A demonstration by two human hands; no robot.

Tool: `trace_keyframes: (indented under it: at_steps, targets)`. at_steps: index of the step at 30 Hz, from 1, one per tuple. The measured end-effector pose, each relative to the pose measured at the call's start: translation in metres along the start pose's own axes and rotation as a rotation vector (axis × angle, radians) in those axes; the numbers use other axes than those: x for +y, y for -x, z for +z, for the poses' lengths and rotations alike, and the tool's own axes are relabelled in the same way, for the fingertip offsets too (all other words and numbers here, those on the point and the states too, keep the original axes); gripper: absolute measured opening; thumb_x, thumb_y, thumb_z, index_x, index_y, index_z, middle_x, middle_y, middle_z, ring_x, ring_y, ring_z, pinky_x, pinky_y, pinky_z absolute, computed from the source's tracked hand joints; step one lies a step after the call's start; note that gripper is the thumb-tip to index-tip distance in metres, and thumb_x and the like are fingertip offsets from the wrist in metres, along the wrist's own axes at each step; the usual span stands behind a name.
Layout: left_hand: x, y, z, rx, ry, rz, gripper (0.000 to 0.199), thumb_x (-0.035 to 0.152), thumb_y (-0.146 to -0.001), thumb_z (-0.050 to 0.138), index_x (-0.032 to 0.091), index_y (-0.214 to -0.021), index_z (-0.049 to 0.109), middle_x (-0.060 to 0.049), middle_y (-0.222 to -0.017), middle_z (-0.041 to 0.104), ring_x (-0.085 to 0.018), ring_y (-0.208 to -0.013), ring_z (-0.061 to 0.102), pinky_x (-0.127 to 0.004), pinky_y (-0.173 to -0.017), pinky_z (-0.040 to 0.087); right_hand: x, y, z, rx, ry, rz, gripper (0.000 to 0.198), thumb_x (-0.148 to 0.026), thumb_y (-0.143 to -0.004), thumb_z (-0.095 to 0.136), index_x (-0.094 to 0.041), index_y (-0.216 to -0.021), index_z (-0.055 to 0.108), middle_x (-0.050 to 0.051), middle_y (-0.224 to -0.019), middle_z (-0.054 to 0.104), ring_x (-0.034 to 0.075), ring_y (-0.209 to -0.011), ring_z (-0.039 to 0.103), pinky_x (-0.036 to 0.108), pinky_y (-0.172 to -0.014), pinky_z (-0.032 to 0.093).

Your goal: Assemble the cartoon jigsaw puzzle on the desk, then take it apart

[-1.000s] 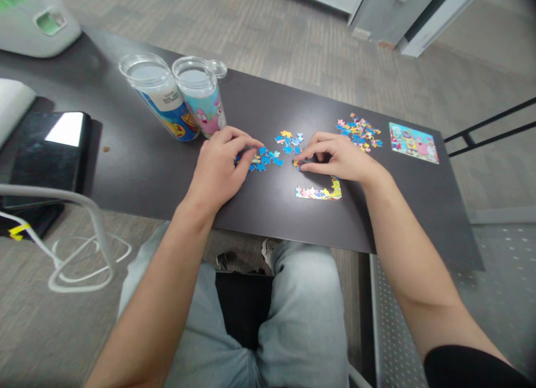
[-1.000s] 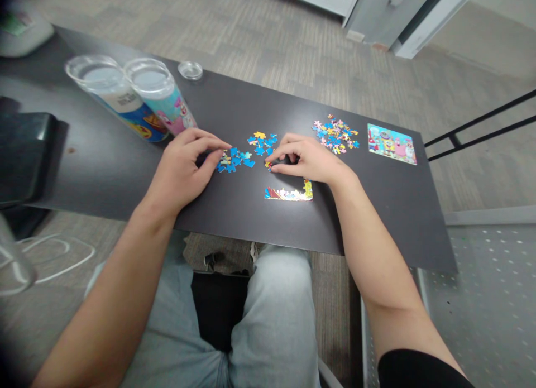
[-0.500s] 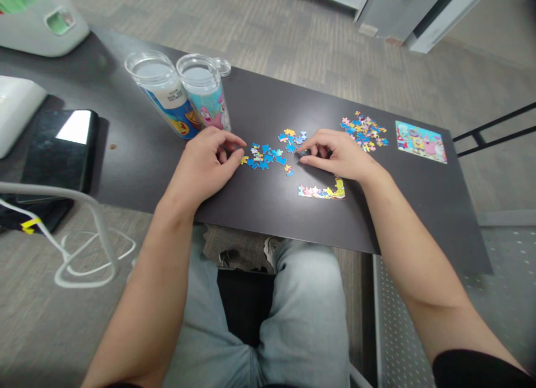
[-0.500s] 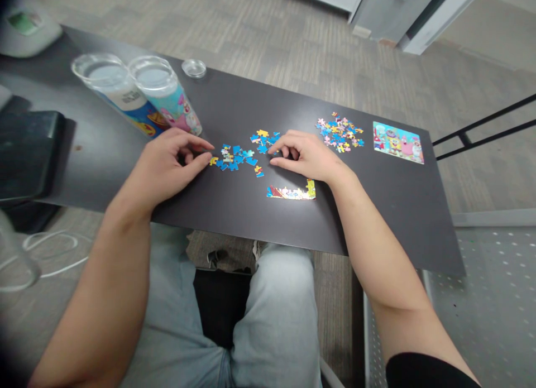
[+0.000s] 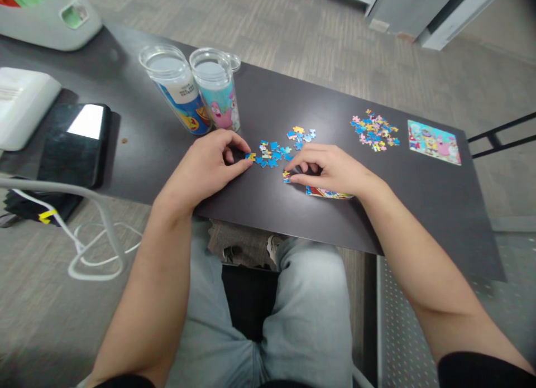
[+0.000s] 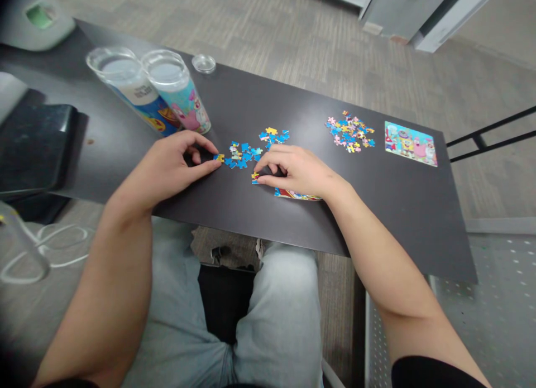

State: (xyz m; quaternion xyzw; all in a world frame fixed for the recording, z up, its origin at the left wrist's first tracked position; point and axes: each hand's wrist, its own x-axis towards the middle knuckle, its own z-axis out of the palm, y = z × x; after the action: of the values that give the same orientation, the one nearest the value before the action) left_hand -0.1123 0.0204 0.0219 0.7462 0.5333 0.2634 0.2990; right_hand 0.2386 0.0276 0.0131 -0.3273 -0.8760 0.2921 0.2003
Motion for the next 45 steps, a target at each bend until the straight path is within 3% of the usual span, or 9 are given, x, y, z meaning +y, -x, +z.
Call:
trace_keyframes:
  at_steps: [7, 13, 18, 22, 29, 33, 39, 45]
  targets:
    - [0.013, 0.005, -0.003, -0.124, 0.118, -0.045, 0.03, 0.057, -0.096, 0.089, 0.028, -0.101, 0.082, 0.0, -0.085, 0.075, -0.021, -0.079, 0.063, -0.039, -0.076, 0.049, -0.007, 0.0, 0.006, 0.009, 0.005, 0.045, 0.017, -0.051, -0.114, 0.092, -0.036, -0.122, 0.093, 0.007, -0.108, 0.08, 0.029, -0.085, 0.066, 0.049, -0.083, 0.06]
    - [0.018, 0.01, -0.005, -0.3, 0.054, 0.018, 0.04, 0.062, -0.101, 0.083, 0.028, -0.12, 0.092, 0.002, -0.083, 0.075, -0.022, -0.077, 0.067, -0.039, -0.079, 0.051, -0.014, -0.002, 0.007, 0.01, 0.033, 0.001, 0.021, -0.048, -0.113, 0.092, -0.03, -0.123, 0.094, 0.008, -0.108, 0.079, 0.028, -0.085, 0.066, 0.048, -0.084, 0.062]
    - [0.018, 0.013, -0.01, -0.37, 0.071, 0.044, 0.053, 0.072, -0.097, 0.091, 0.027, -0.123, 0.095, 0.001, -0.093, 0.083, -0.021, -0.083, 0.07, -0.037, -0.083, 0.056, -0.011, 0.0, 0.007, 0.047, 0.064, 0.027, 0.032, -0.061, -0.114, 0.093, -0.031, -0.124, 0.096, 0.008, -0.11, 0.081, 0.027, -0.086, 0.066, 0.047, -0.085, 0.062]
    - [0.016, 0.014, -0.015, -0.435, 0.095, 0.066, 0.052, 0.068, -0.098, 0.091, 0.027, -0.128, 0.097, 0.002, -0.095, 0.084, -0.02, -0.084, 0.069, -0.035, -0.082, 0.056, -0.009, 0.001, 0.009, 0.052, 0.071, 0.029, 0.039, -0.061, -0.112, 0.095, -0.032, -0.139, 0.096, 0.008, -0.115, 0.082, 0.028, -0.088, 0.068, 0.047, -0.088, 0.063]
    - [0.018, 0.011, -0.007, -0.369, 0.063, 0.082, 0.046, 0.066, -0.096, 0.091, 0.026, -0.118, 0.096, 0.002, -0.091, 0.08, -0.019, -0.084, 0.068, -0.035, -0.087, 0.055, -0.012, -0.001, 0.01, 0.032, 0.034, -0.026, 0.023, -0.052, -0.116, 0.094, -0.032, -0.127, 0.097, 0.008, -0.117, 0.08, 0.028, -0.09, 0.069, 0.046, -0.087, 0.061]
    - [0.021, 0.01, -0.002, -0.335, 0.037, 0.091, 0.041, 0.065, -0.095, 0.091, 0.028, -0.112, 0.095, 0.001, -0.094, 0.082, -0.021, -0.087, 0.069, -0.037, -0.09, 0.054, -0.016, -0.003, 0.012, 0.005, -0.005, -0.002, 0.023, -0.051, -0.113, 0.096, -0.03, -0.123, 0.095, 0.008, -0.114, 0.078, 0.028, -0.091, 0.067, 0.046, -0.086, 0.061]
    - [0.025, 0.009, 0.006, -0.287, 0.018, 0.117, 0.033, 0.059, -0.095, 0.091, 0.03, -0.109, 0.094, 0.0, -0.095, 0.082, -0.022, -0.088, 0.069, -0.038, -0.083, 0.049, -0.025, -0.005, 0.013, -0.004, -0.018, 0.073, 0.028, -0.059, -0.11, 0.097, -0.033, -0.119, 0.092, 0.009, -0.116, 0.079, 0.031, -0.093, 0.067, 0.049, -0.086, 0.063]
    - [0.029, 0.008, 0.009, -0.275, 0.003, 0.109, 0.03, 0.057, -0.094, 0.091, 0.031, -0.108, 0.095, 0.0, -0.096, 0.082, -0.023, -0.089, 0.069, -0.038, -0.083, 0.049, -0.033, -0.007, 0.015, 0.0, 0.019, 0.1, 0.023, -0.054, -0.111, 0.095, -0.033, -0.118, 0.088, 0.011, -0.118, 0.077, 0.033, -0.096, 0.07, 0.053, -0.087, 0.063]
